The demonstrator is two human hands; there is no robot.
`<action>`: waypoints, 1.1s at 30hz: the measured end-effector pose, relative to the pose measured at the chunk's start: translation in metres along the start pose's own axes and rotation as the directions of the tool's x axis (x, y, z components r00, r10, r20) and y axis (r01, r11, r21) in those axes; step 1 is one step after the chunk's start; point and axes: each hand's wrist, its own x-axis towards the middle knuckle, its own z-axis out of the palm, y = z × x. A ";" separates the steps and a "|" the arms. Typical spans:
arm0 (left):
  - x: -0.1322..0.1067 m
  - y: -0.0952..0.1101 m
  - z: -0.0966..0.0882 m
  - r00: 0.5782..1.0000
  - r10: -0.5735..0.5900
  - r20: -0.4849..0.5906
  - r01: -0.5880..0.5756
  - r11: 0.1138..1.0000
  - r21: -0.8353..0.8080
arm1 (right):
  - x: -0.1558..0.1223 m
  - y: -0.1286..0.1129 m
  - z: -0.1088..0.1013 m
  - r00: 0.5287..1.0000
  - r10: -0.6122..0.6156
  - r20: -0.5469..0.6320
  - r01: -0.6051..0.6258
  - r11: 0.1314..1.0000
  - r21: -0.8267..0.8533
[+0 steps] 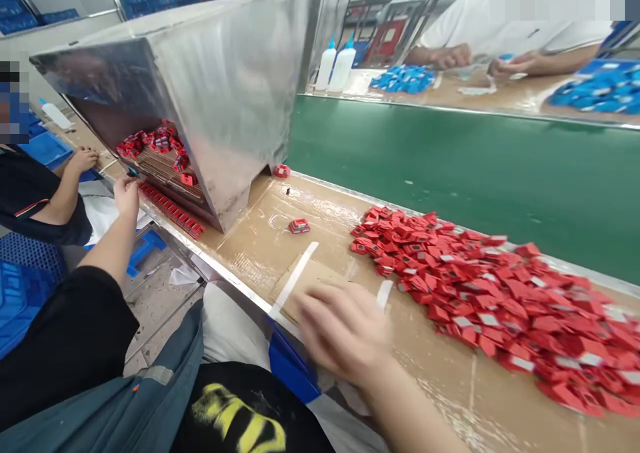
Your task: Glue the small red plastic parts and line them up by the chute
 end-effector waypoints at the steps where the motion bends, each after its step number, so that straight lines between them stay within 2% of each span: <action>1: 0.013 -0.004 0.003 0.999 -0.028 0.040 0.028 1.000 -0.001 | 0.018 -0.025 0.028 0.974 -0.146 0.173 0.148 0.989 0.003; 2: 0.021 -0.006 0.007 0.996 -0.040 0.077 0.040 0.999 0.001 | 0.037 -0.046 0.059 0.932 -0.228 0.281 0.237 0.971 0.002; 4: 0.026 -0.009 0.016 0.990 -0.053 0.133 0.052 0.999 0.008 | 0.071 -0.076 0.124 0.863 -0.305 0.402 0.330 0.944 0.007; 5: 0.025 -0.010 0.020 0.988 -0.049 0.147 0.047 0.999 0.016 | 0.086 -0.083 0.156 0.832 -0.326 0.449 0.358 0.933 0.014; 7: 0.017 -0.011 0.025 0.988 -0.023 0.156 0.016 0.999 0.043 | 0.108 -0.082 0.210 0.800 -0.341 0.494 0.392 0.920 0.000; 9: 0.006 -0.011 0.028 0.988 0.020 0.156 -0.032 0.997 0.075 | 0.121 -0.069 0.247 0.764 -0.367 0.531 0.439 0.898 -0.012; 11: -0.009 -0.010 0.028 0.986 0.060 0.156 -0.077 0.992 0.103 | 0.124 -0.051 0.263 0.713 -0.393 0.581 0.491 0.871 -0.014; 12: -0.018 -0.009 0.028 0.985 0.072 0.155 -0.090 0.990 0.112 | 0.123 -0.040 0.262 0.681 -0.407 0.609 0.518 0.855 -0.008; 14: -0.040 -0.009 0.028 0.985 0.097 0.142 -0.117 0.984 0.135 | 0.118 -0.021 0.247 0.607 -0.443 0.660 0.574 0.819 0.022; 18: -0.093 -0.005 0.026 0.970 0.225 0.092 -0.239 0.951 0.199 | 0.107 0.017 0.188 0.423 -0.561 0.711 0.692 0.707 0.146; 21: -0.128 0.005 0.021 0.940 0.325 0.101 -0.338 0.923 0.183 | 0.108 0.046 0.143 0.275 -0.588 0.761 0.729 0.644 0.234; 24: -0.153 0.018 0.016 0.909 0.393 0.139 -0.411 0.901 0.142 | 0.115 0.075 0.110 0.189 -0.546 0.816 0.710 0.650 0.271; 27: -0.172 0.029 0.012 0.885 0.435 0.168 -0.455 0.884 0.110 | 0.126 0.101 0.089 0.169 -0.526 0.833 0.685 0.671 0.285; 29: -0.182 0.033 0.010 0.880 0.445 0.167 -0.462 0.883 0.083 | 0.133 0.111 0.081 0.192 -0.518 0.834 0.691 0.675 0.260; 30: -0.187 0.035 0.010 0.879 0.447 0.165 -0.462 0.885 0.066 | 0.135 0.112 0.080 0.220 -0.510 0.831 0.698 0.678 0.231; 33: -0.204 0.039 0.009 0.875 0.455 0.164 -0.462 0.887 0.007 | 0.133 0.097 0.081 0.363 -0.463 0.808 0.702 0.706 0.089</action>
